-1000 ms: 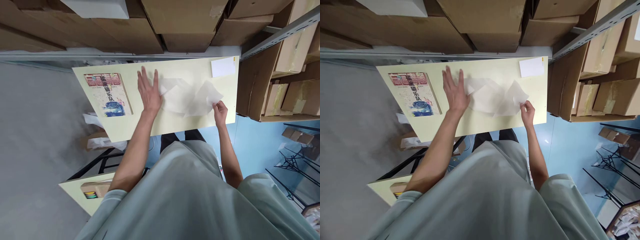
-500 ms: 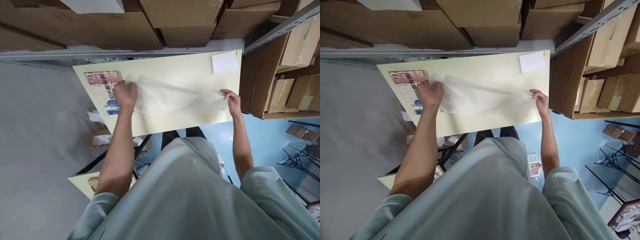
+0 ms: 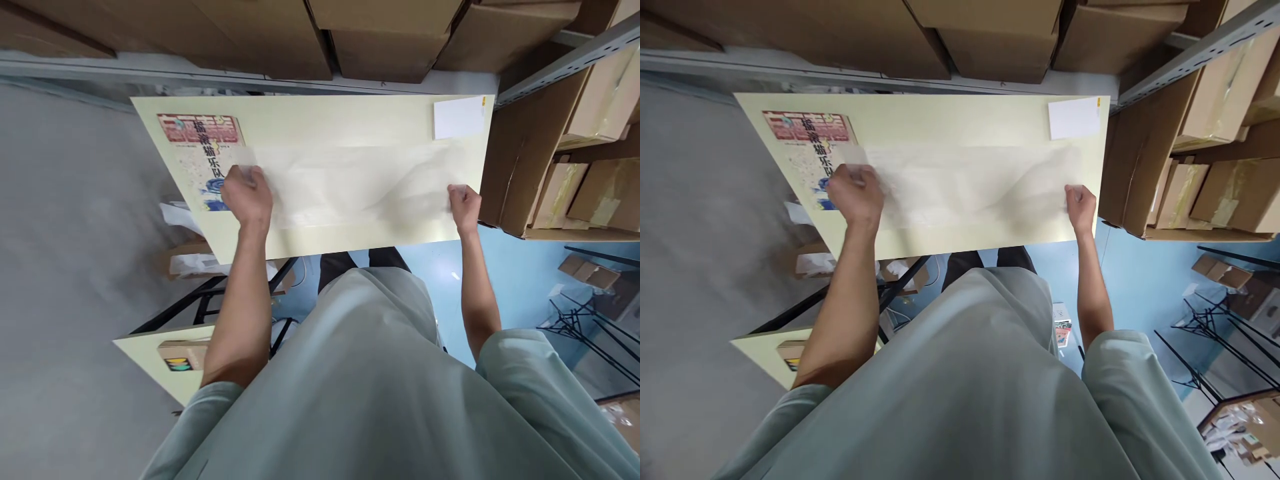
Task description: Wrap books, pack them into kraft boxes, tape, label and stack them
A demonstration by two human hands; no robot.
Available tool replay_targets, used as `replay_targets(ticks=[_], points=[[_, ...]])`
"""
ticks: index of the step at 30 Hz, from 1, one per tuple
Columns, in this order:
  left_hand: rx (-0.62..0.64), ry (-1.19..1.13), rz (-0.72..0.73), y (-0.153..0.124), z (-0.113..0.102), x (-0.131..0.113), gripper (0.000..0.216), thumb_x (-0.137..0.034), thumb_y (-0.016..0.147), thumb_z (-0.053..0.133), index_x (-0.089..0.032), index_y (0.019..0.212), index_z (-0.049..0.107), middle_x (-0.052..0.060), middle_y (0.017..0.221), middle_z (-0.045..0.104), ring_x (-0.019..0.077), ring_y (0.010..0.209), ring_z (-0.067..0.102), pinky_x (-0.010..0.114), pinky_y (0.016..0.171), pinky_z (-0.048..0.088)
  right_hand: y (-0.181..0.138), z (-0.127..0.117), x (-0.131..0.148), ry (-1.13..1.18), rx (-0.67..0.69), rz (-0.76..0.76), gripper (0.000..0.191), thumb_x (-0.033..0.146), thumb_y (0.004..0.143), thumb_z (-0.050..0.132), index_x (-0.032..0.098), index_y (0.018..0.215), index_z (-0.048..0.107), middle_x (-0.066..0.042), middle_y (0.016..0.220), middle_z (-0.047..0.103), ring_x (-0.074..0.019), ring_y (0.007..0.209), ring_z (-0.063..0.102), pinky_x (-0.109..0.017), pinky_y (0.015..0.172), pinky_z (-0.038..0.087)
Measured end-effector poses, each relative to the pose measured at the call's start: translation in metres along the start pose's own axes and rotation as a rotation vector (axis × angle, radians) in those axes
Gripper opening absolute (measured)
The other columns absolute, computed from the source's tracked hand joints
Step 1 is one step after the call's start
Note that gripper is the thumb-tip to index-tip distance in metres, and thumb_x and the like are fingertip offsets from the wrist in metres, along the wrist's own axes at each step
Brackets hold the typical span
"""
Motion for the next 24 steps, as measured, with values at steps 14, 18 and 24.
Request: replay_targets(ticks=[14, 18, 24], points=[[-0.109, -0.100, 0.215, -0.039, 0.010, -0.005, 0.076, -0.066, 0.114, 0.055, -0.018, 0.173, 0.046, 0.020, 0.186, 0.039, 0.0366, 0.179, 0.027, 0.062, 0.144, 0.025, -0.014, -0.022, 0.022, -0.486, -0.283, -0.209, 0.058, 0.066, 0.112, 0.055, 0.018, 0.143, 0.066, -0.025, 0.149, 0.065, -0.0404, 0.140, 0.066, -0.070, 0.118, 0.056], [0.218, -0.232, 0.481, -0.080, 0.066, -0.059, 0.093, -0.083, 0.105, 0.059, -0.028, 0.179, 0.045, 0.014, 0.195, 0.025, 0.0410, 0.185, -0.002, 0.069, 0.148, 0.005, -0.052, 0.073, 0.087, -0.397, 0.062, -0.385, 0.075, 0.071, 0.115, 0.050, 0.022, 0.171, 0.051, -0.025, 0.185, 0.038, -0.0442, 0.179, 0.025, -0.078, 0.137, 0.034], [0.383, -0.357, 0.610, -0.087, 0.113, -0.073, 0.106, -0.088, 0.098, 0.065, -0.023, 0.180, 0.048, 0.017, 0.195, 0.024, 0.0454, 0.184, 0.001, 0.072, 0.146, -0.002, -0.083, 0.197, 0.127, -0.473, 0.285, -0.508, 0.082, 0.069, 0.118, 0.043, 0.020, 0.183, 0.038, -0.020, 0.195, 0.024, -0.0405, 0.185, 0.009, -0.076, 0.144, 0.021]])
Point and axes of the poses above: each hand's wrist, its own y-axis towards the middle knuckle, its own z-axis out of the palm, x = y × z, the point moved 8 cm from there along y, towards the middle knuckle
